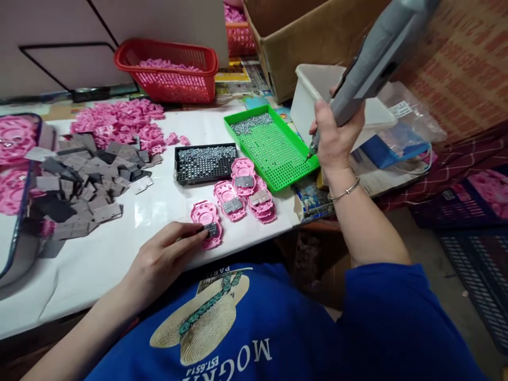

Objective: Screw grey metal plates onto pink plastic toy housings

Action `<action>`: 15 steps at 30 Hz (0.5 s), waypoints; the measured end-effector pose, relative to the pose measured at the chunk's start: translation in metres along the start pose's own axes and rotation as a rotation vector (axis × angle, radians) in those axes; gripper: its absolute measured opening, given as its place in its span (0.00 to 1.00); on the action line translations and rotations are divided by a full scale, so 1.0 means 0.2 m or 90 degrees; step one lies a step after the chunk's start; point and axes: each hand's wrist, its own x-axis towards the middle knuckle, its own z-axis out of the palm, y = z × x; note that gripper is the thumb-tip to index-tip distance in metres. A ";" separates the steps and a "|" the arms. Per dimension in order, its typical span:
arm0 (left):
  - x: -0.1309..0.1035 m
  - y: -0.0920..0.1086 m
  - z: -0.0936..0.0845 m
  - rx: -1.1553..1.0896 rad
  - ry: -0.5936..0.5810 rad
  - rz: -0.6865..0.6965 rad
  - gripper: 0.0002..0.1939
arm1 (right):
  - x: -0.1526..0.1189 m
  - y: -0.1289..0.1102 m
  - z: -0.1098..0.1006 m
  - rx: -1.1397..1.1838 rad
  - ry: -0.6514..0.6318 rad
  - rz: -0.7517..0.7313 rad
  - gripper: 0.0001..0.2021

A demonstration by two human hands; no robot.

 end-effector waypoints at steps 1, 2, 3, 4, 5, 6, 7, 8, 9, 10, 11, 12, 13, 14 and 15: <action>0.00 0.00 0.00 0.000 0.001 -0.001 0.12 | -0.01 0.00 0.00 -0.013 -0.008 0.005 0.29; 0.00 0.00 0.00 0.000 0.001 -0.002 0.12 | -0.01 0.00 0.01 -0.025 -0.014 0.008 0.30; 0.00 0.00 0.00 -0.001 0.002 -0.004 0.12 | -0.02 0.00 0.01 -0.034 -0.017 0.010 0.30; 0.01 0.00 0.00 -0.001 0.001 -0.006 0.12 | -0.02 -0.01 0.02 -0.040 -0.020 0.012 0.30; 0.01 0.01 -0.01 -0.001 0.000 -0.008 0.12 | -0.02 -0.01 0.02 -0.049 -0.021 0.016 0.30; 0.01 0.01 -0.01 0.000 0.000 -0.008 0.12 | -0.03 -0.01 0.02 -0.059 -0.023 0.022 0.31; 0.01 0.01 -0.01 0.002 0.000 -0.009 0.11 | -0.03 0.00 0.03 -0.068 -0.022 0.029 0.31; 0.01 0.01 -0.01 0.003 0.000 -0.009 0.11 | -0.03 0.00 0.03 -0.075 -0.019 0.037 0.32; 0.00 0.01 -0.01 0.003 0.000 -0.008 0.11 | -0.03 0.01 0.03 -0.078 -0.015 0.043 0.32; 0.00 0.01 -0.01 0.003 0.001 -0.007 0.11 | -0.03 0.02 0.03 -0.078 -0.010 0.047 0.33; 0.00 0.01 -0.01 0.003 0.001 -0.006 0.11 | -0.03 0.02 0.03 -0.074 -0.007 0.050 0.33; 0.00 0.01 -0.01 0.003 0.001 -0.005 0.11 | -0.03 0.03 0.04 -0.069 -0.005 0.050 0.32; 0.01 0.01 -0.01 0.004 0.001 -0.003 0.11 | -0.04 0.03 0.04 -0.065 -0.004 0.050 0.32; 0.01 0.01 -0.01 0.005 0.002 -0.001 0.11 | -0.04 0.03 0.04 -0.062 -0.002 0.051 0.31; 0.01 0.01 -0.01 0.005 0.003 0.001 0.11 | -0.04 0.03 0.04 -0.060 0.000 0.053 0.31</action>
